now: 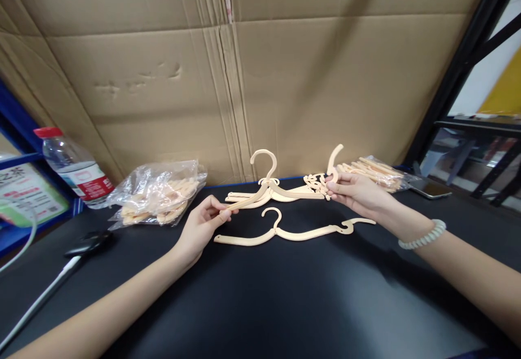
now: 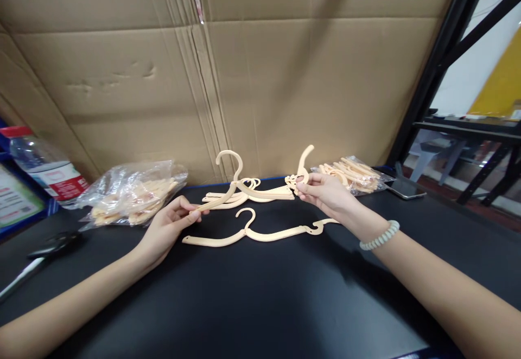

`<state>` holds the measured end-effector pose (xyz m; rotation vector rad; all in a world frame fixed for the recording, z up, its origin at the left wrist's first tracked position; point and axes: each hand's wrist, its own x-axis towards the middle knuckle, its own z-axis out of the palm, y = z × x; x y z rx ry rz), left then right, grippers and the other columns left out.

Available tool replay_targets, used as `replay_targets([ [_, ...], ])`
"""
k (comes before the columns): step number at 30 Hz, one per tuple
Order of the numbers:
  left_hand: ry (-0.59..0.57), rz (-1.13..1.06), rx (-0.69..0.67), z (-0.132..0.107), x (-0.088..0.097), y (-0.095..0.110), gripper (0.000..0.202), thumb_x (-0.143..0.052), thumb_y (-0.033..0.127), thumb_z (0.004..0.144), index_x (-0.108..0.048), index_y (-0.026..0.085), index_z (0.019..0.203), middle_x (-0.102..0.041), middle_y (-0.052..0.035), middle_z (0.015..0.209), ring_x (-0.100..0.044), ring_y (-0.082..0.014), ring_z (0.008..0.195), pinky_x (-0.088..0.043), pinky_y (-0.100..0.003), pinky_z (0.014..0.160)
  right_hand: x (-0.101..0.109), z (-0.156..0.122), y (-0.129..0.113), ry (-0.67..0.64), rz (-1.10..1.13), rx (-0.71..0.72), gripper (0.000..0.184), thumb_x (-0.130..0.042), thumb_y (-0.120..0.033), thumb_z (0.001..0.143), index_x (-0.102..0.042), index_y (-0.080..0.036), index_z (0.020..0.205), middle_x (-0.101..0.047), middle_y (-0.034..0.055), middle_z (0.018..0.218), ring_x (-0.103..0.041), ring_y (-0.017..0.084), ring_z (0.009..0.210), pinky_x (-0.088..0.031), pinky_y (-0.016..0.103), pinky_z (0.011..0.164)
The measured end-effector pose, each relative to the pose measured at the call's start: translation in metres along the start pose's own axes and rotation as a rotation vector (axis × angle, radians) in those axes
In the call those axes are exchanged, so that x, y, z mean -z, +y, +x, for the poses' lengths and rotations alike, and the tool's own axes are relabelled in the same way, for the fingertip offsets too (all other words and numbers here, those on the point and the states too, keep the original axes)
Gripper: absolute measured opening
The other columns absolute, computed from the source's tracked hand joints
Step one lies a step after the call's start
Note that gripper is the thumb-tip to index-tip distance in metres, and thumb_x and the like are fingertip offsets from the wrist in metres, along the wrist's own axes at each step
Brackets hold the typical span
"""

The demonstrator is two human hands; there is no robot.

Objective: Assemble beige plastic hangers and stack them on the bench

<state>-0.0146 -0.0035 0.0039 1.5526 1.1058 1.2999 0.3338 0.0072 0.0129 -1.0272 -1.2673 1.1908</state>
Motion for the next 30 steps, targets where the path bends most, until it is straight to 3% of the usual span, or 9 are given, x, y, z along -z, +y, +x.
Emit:
replay_targets([
  [10,-0.021,-0.034,0.007,0.001,0.002,-0.003,0.026,-0.074,0.027,0.068,-0.049,0.02,0.071,-0.073,-0.0023,0.075,-0.062,-0.0153,0.072,-0.045,-0.029,0.072,0.002,-0.005,-0.011,-0.183,0.034,-0.195,0.021,-0.078,-0.03,0.071,-0.062,-0.019,0.069,-0.067,0.0041,0.084,-0.068,0.018,0.086,-0.057,0.032,0.089],
  [13,-0.025,-0.042,0.011,0.0,0.001,-0.002,0.027,-0.075,0.027,0.068,-0.05,0.019,0.07,-0.073,-0.0028,0.076,-0.062,-0.0152,0.072,-0.045,-0.028,0.072,0.001,-0.009,-0.015,-0.252,0.09,-0.286,0.018,-0.078,-0.027,0.072,-0.063,-0.017,0.074,-0.07,0.008,0.091,-0.069,0.023,0.096,-0.057,0.034,0.092],
  [18,-0.022,-0.053,0.014,0.0,0.001,-0.002,0.027,-0.076,0.027,0.066,-0.05,0.019,0.069,-0.071,-0.0005,0.071,-0.063,-0.0155,0.075,-0.045,-0.027,0.072,-0.002,-0.012,-0.018,-0.279,0.114,-0.375,0.012,-0.071,-0.022,0.079,-0.061,-0.015,0.079,-0.072,0.0152,0.101,-0.071,0.024,0.093,-0.058,0.033,0.089],
  [22,-0.023,-0.058,0.018,0.0,0.0,-0.001,0.028,-0.077,0.027,0.065,-0.05,0.019,0.068,-0.068,0.0014,0.067,-0.066,-0.0164,0.078,-0.045,-0.026,0.072,-0.003,-0.012,-0.02,-0.262,0.139,-0.42,0.013,-0.067,-0.015,0.082,-0.057,-0.014,0.074,-0.073,0.0152,0.094,-0.072,0.023,0.089,-0.058,0.034,0.088],
  [27,-0.027,-0.068,0.035,-0.001,-0.001,0.001,0.029,-0.078,0.028,0.064,-0.05,0.019,0.069,-0.07,0.0012,0.069,-0.065,-0.0152,0.076,-0.045,-0.024,0.07,-0.004,-0.012,-0.023,-0.231,0.144,-0.418,0.015,-0.067,-0.012,0.082,-0.057,-0.014,0.071,-0.07,0.0064,0.074,-0.073,0.024,0.087,-0.061,0.03,0.08],
  [30,-0.02,-0.068,0.036,0.0,-0.002,0.001,0.03,-0.078,0.028,0.064,-0.05,0.019,0.068,-0.07,0.0011,0.069,-0.065,-0.0156,0.076,-0.045,-0.024,0.07,-0.004,-0.012,-0.024,-0.231,0.124,-0.427,0.016,-0.066,-0.01,0.083,-0.057,-0.014,0.07,-0.07,0.007,0.073,-0.073,0.022,0.082,-0.061,0.027,0.076],
])
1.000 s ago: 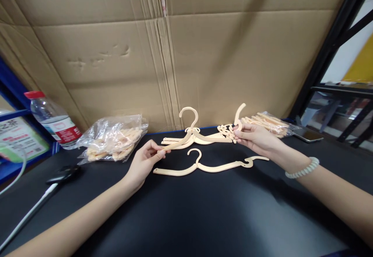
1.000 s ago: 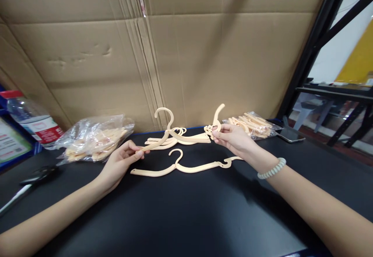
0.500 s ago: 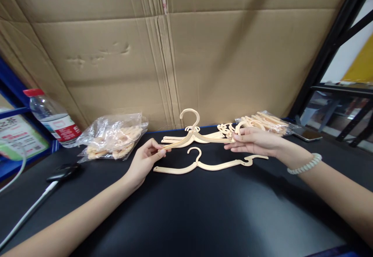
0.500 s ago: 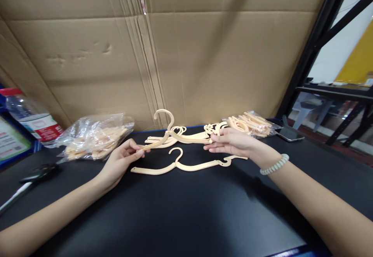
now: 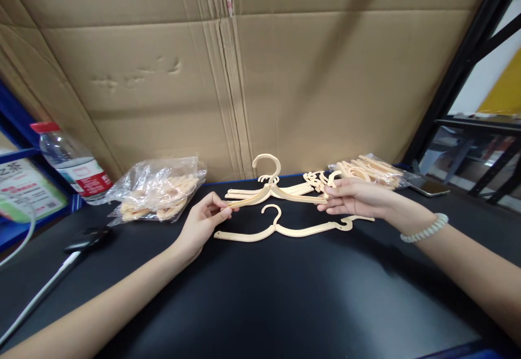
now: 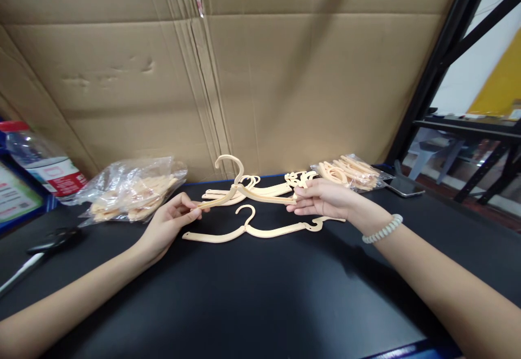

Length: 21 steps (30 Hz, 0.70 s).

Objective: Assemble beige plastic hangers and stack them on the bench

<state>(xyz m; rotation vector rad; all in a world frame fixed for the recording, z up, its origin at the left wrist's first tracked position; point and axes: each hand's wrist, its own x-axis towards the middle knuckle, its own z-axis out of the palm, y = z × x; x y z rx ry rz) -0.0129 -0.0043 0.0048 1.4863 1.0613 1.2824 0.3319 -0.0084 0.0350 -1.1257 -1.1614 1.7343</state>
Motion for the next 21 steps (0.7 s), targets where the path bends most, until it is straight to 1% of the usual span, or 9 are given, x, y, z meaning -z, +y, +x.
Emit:
replay_targets([
  [3,0.001,-0.002,0.0,0.0,0.0,0.0,0.03,-0.078,0.028,0.064,-0.05,0.019,0.069,-0.069,0.0013,0.068,-0.066,-0.0165,0.079,-0.045,-0.025,0.071,-0.002,0.0,0.001,0.017,-0.006,-0.025,0.013,-0.065,-0.009,0.083,-0.057,-0.013,0.073,-0.072,0.0101,0.076,-0.073,0.022,0.081,-0.061,0.028,0.075],
  [7,-0.002,-0.008,-0.001,0.0,0.001,0.0,0.029,-0.078,0.027,0.064,-0.05,0.019,0.069,-0.068,0.0019,0.066,-0.066,-0.0165,0.08,-0.045,-0.025,0.072,-0.003,0.001,0.001,0.054,-0.008,-0.023,0.014,-0.065,-0.008,0.082,-0.056,-0.014,0.074,-0.072,0.0101,0.076,-0.074,0.022,0.08,-0.062,0.028,0.074],
  [11,-0.005,-0.009,-0.005,0.0,0.001,-0.001,0.03,-0.079,0.027,0.064,-0.051,0.019,0.068,-0.066,0.0026,0.064,-0.067,-0.0174,0.082,-0.045,-0.025,0.072,-0.001,0.002,0.001,0.041,-0.014,-0.034,0.012,-0.067,-0.009,0.081,-0.057,-0.013,0.075,-0.073,0.0117,0.077,-0.073,0.019,0.074,-0.062,0.025,0.071],
  [13,-0.005,-0.006,-0.005,0.0,0.001,-0.001,0.03,-0.079,0.027,0.064,-0.051,0.018,0.069,-0.066,0.0028,0.064,-0.067,-0.0169,0.081,-0.045,-0.025,0.072,0.0,0.002,0.002,0.028,-0.017,-0.029,0.013,-0.069,-0.011,0.08,-0.057,-0.014,0.075,-0.072,0.0109,0.077,-0.073,0.019,0.073,-0.062,0.025,0.071],
  [17,-0.006,0.001,-0.001,0.0,0.001,-0.001,0.03,-0.079,0.027,0.064,-0.051,0.018,0.069,-0.067,0.003,0.065,-0.067,-0.016,0.081,-0.044,-0.024,0.071,0.0,0.004,0.006,0.04,-0.042,0.032,0.016,-0.072,-0.013,0.079,-0.057,-0.015,0.074,-0.071,0.008,0.075,-0.073,0.018,0.075,-0.062,0.025,0.074],
  [21,-0.01,0.008,0.006,0.0,0.001,-0.001,0.03,-0.079,0.027,0.064,-0.05,0.018,0.068,-0.067,0.0029,0.065,-0.067,-0.0167,0.081,-0.044,-0.024,0.071,-0.005,0.009,0.013,0.13,-0.084,0.172,0.02,-0.07,-0.013,0.081,-0.054,-0.017,0.07,-0.069,0.005,0.069,-0.072,0.016,0.068,-0.063,0.024,0.071],
])
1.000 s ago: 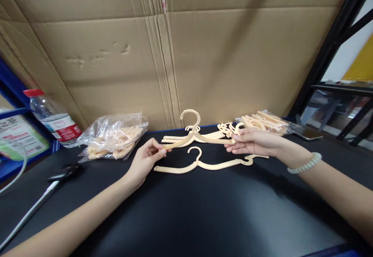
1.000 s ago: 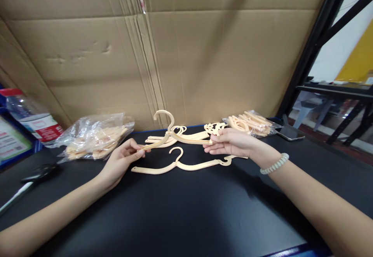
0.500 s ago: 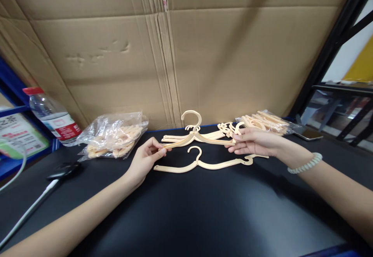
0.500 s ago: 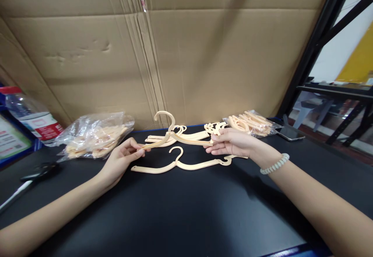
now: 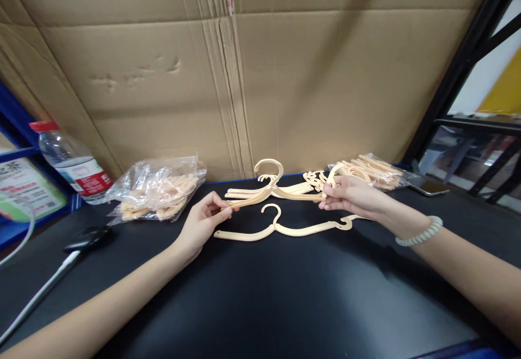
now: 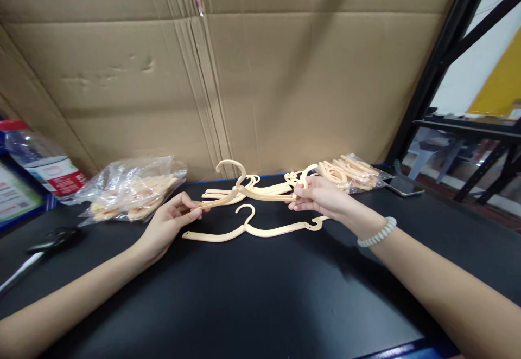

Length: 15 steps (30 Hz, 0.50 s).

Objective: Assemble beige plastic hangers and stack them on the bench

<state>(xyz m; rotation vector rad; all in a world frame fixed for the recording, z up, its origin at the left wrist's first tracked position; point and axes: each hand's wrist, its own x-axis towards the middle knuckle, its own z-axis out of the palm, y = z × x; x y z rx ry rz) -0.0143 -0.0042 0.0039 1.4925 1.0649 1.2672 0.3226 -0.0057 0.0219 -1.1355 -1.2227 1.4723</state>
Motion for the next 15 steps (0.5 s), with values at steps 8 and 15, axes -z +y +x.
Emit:
replay_targets([
  [8,-0.031,0.059,-0.006,0.0,0.001,-0.001,0.029,-0.074,0.032,0.071,-0.049,0.019,0.074,-0.074,-0.0036,0.078,-0.066,-0.0157,0.075,-0.044,-0.024,0.067,-0.01,0.001,0.001,0.14,-0.034,0.148,0.02,-0.065,-0.007,0.082,-0.051,-0.018,0.072,-0.068,0.0034,0.063,-0.068,0.012,0.058,-0.06,0.018,0.057],
  [15,-0.071,0.586,-0.287,-0.009,-0.002,0.004,0.015,-0.059,0.035,0.085,-0.053,0.021,0.087,-0.07,-0.0029,0.082,-0.066,-0.019,0.078,-0.046,-0.029,0.07,-0.014,-0.001,0.004,0.094,-0.026,0.123,0.024,-0.074,-0.019,0.077,-0.051,-0.017,0.075,-0.069,0.0052,0.069,-0.071,0.016,0.065,-0.061,0.023,0.064],
])
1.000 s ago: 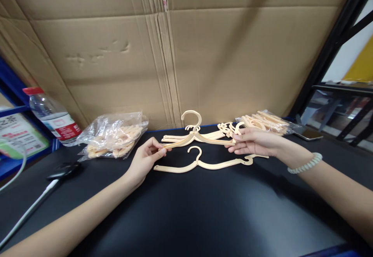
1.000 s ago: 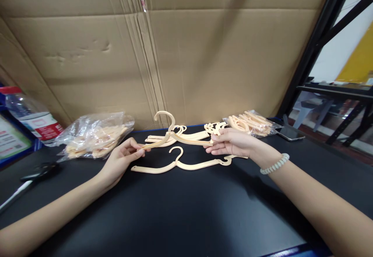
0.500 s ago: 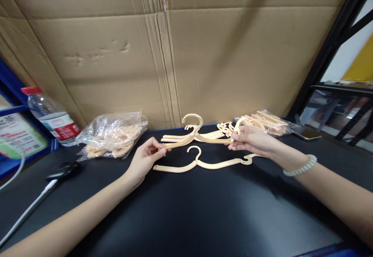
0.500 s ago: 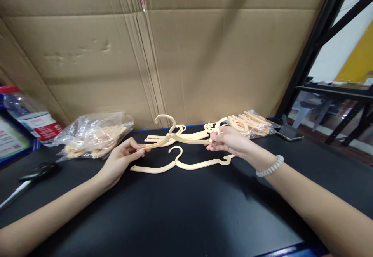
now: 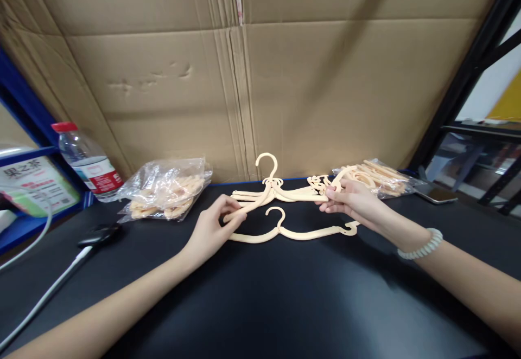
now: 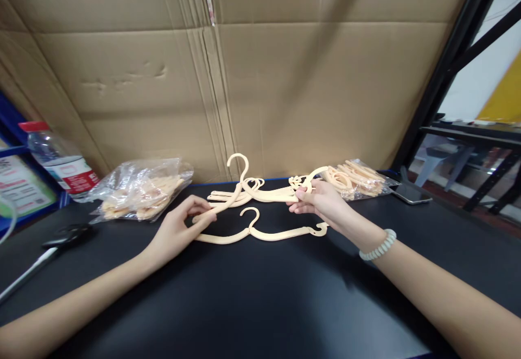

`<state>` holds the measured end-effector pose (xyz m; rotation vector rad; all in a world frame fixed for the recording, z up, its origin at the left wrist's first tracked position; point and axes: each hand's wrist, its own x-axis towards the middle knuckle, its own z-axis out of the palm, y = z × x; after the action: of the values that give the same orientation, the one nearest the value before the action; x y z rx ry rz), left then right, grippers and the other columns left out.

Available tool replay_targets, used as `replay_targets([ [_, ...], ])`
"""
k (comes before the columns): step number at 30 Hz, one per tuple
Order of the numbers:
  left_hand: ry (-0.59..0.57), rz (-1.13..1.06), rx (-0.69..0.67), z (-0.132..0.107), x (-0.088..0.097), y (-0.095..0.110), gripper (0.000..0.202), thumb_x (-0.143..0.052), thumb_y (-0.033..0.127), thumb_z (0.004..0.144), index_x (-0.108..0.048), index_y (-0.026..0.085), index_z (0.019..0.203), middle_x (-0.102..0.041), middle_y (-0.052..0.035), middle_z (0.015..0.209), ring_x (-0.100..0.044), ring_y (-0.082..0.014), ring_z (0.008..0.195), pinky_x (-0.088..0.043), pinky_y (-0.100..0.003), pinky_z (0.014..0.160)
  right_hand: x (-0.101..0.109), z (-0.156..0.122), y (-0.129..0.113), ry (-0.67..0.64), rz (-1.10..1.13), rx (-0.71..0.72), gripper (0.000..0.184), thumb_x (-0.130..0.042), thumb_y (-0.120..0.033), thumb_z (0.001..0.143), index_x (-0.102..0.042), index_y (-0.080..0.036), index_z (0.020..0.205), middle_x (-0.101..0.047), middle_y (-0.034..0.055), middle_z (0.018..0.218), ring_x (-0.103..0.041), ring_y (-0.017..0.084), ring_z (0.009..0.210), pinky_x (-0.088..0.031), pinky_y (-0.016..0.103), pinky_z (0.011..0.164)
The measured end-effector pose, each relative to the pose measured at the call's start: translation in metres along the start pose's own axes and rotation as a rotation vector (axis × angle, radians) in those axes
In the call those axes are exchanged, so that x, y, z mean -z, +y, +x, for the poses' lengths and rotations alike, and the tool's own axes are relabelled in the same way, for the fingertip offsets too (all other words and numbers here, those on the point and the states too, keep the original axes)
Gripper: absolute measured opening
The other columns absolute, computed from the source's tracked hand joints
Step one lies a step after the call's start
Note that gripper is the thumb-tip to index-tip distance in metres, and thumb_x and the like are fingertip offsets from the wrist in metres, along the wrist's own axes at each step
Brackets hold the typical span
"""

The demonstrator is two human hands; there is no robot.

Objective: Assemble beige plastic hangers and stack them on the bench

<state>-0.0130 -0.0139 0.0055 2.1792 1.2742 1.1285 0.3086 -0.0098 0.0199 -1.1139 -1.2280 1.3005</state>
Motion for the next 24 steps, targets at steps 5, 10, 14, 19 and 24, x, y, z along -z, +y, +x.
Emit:
replay_targets([
  [5,-0.08,0.659,-0.479,-0.005,0.01,0.012,0.021,-0.045,0.027,0.094,-0.062,0.019,0.104,-0.067,-0.0041,0.077,-0.061,-0.0184,0.071,-0.041,-0.031,0.069,-0.006,-0.005,0.005,-0.075,-0.069,0.075,0.035,-0.079,-0.039,0.071,-0.053,-0.019,0.082,-0.066,0.0006,0.072,-0.07,0.017,0.068,-0.06,0.027,0.064],
  [10,-0.109,0.892,-0.453,-0.008,0.019,0.027,0.027,-0.039,0.026,0.096,-0.064,0.016,0.093,-0.06,-0.0029,0.064,-0.056,-0.0178,0.056,-0.035,-0.029,0.055,-0.003,-0.005,0.002,-0.057,-0.088,0.172,0.034,-0.08,-0.041,0.068,-0.063,-0.019,0.086,-0.065,0.0047,0.095,-0.062,0.016,0.082,-0.055,0.023,0.061],
  [14,-0.174,0.933,-0.372,-0.011,0.022,0.038,0.026,-0.041,0.027,0.096,-0.064,0.018,0.089,-0.063,-0.0032,0.068,-0.062,-0.0194,0.061,-0.034,-0.029,0.054,0.016,0.0,-0.011,-0.117,0.02,0.07,0.032,-0.077,-0.046,0.07,-0.07,-0.016,0.081,-0.064,0.0046,0.086,-0.054,0.012,0.068,-0.048,0.022,0.052],
  [19,-0.222,1.102,-0.385,-0.013,0.027,0.047,0.025,-0.043,0.026,0.095,-0.064,0.018,0.085,-0.065,-0.0035,0.08,-0.058,-0.0179,0.053,-0.027,-0.03,0.048,0.053,0.007,-0.026,-0.131,-0.095,0.009,0.028,-0.08,-0.039,0.067,-0.073,-0.017,0.084,-0.062,0.0012,0.068,-0.052,0.011,0.059,-0.044,0.024,0.052],
  [24,-0.341,1.034,-0.475,-0.015,0.029,0.05,0.024,-0.046,0.018,0.092,-0.06,0.018,0.073,-0.061,-0.0046,0.073,-0.059,-0.0203,0.068,-0.033,-0.031,0.053,0.074,0.006,-0.035,-0.306,-0.487,-0.05,0.024,-0.082,-0.037,0.063,-0.074,-0.019,0.078,-0.067,0.002,0.072,-0.056,0.012,0.062,-0.043,0.024,0.054],
])
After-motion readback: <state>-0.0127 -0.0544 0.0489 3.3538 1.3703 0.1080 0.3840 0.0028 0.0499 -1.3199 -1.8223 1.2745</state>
